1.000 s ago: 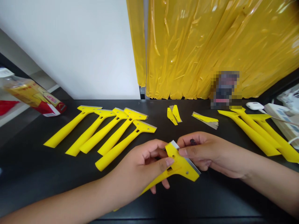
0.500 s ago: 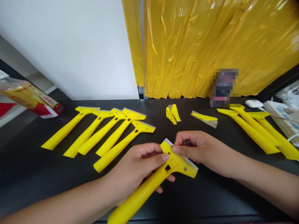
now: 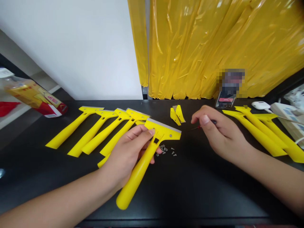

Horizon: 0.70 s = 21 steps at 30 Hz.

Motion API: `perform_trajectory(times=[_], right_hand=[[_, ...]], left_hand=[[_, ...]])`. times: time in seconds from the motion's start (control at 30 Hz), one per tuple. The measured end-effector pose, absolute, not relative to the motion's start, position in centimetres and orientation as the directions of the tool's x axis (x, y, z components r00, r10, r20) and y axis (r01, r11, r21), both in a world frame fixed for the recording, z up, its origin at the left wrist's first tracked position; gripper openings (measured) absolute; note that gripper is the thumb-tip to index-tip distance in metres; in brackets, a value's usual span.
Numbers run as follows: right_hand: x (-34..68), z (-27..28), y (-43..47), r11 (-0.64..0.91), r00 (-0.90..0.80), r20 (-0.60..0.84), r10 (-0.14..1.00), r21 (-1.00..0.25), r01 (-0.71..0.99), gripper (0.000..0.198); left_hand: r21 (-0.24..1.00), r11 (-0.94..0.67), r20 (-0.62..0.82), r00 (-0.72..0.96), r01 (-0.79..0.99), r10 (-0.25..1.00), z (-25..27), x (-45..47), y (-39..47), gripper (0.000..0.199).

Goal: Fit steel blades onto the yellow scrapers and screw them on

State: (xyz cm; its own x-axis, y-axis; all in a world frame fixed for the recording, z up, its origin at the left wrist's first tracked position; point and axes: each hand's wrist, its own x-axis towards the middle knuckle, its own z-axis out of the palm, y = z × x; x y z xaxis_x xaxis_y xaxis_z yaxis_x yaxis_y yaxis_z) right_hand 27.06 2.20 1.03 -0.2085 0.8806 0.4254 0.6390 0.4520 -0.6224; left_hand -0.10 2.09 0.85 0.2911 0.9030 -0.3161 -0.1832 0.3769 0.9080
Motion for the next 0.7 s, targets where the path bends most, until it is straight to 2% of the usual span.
perform_trajectory(times=[0.17, 0.33, 0.5, 0.7], right_hand=[[26.9, 0.7, 2.5, 0.379, -0.246, 0.301, 0.922, -0.560, 0.736, 0.040], [26.6, 0.6, 2.4, 0.364, -0.191, 0.337, 0.922, -0.586, 0.724, 0.034], [26.4, 0.6, 1.4, 0.401, -0.185, 0.382, 0.905, -0.624, 0.671, 0.038], [25.8, 0.3, 0.7, 0.400, -0.236, 0.324, 0.916, -0.685, 0.609, 0.041]], left_hand=[[0.913, 0.378, -0.326, 0.283, -0.154, 0.902, 0.8, 0.1, 2.0, 0.028], [0.910, 0.383, -0.332, 0.278, -0.156, 0.901, 0.8, 0.0, 1.9, 0.029], [0.922, 0.342, -0.290, 0.261, -0.183, 0.921, 1.0, 0.0, 2.0, 0.027], [0.921, 0.335, -0.283, 0.249, -0.199, 0.926, 0.9, 0.1, 2.1, 0.026]])
